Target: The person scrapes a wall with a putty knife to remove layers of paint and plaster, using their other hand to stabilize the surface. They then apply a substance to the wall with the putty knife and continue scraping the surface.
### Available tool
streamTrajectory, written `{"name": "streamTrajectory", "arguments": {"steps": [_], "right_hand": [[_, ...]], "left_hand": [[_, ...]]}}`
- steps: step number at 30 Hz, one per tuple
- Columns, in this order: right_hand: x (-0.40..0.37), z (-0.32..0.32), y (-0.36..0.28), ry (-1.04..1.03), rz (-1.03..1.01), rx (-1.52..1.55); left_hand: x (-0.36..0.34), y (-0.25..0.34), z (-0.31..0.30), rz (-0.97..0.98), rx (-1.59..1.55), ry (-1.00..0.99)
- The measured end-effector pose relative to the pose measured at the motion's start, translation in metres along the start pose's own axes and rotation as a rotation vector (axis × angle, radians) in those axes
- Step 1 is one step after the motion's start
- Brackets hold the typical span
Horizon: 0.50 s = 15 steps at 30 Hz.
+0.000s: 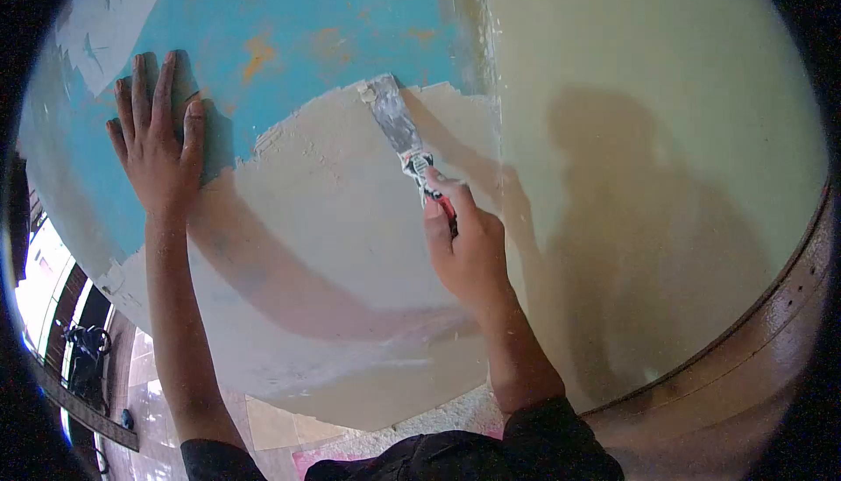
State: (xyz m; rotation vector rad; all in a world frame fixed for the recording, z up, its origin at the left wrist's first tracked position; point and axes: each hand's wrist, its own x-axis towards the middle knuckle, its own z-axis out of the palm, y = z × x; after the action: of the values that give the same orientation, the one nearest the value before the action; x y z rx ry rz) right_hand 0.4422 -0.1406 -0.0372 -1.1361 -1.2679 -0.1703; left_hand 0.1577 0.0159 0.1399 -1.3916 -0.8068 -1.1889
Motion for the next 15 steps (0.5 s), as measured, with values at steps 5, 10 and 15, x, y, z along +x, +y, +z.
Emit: {"name": "streamTrajectory", "arguments": {"steps": [5, 10, 15], "right_hand": [[0.005, -0.010, 0.003, -0.060, 0.138, 0.197], [-0.002, -0.005, -0.009, -0.040, 0.027, -0.059], [-0.003, -0.011, -0.005, -0.066, 0.138, 0.175]], "left_hand": [[0.000, 0.000, 0.000, 0.003, 0.015, 0.002], [0.001, 0.001, -0.003, -0.006, -0.003, -0.001], [0.000, 0.000, -0.002, 0.003, 0.001, 0.004]]}}
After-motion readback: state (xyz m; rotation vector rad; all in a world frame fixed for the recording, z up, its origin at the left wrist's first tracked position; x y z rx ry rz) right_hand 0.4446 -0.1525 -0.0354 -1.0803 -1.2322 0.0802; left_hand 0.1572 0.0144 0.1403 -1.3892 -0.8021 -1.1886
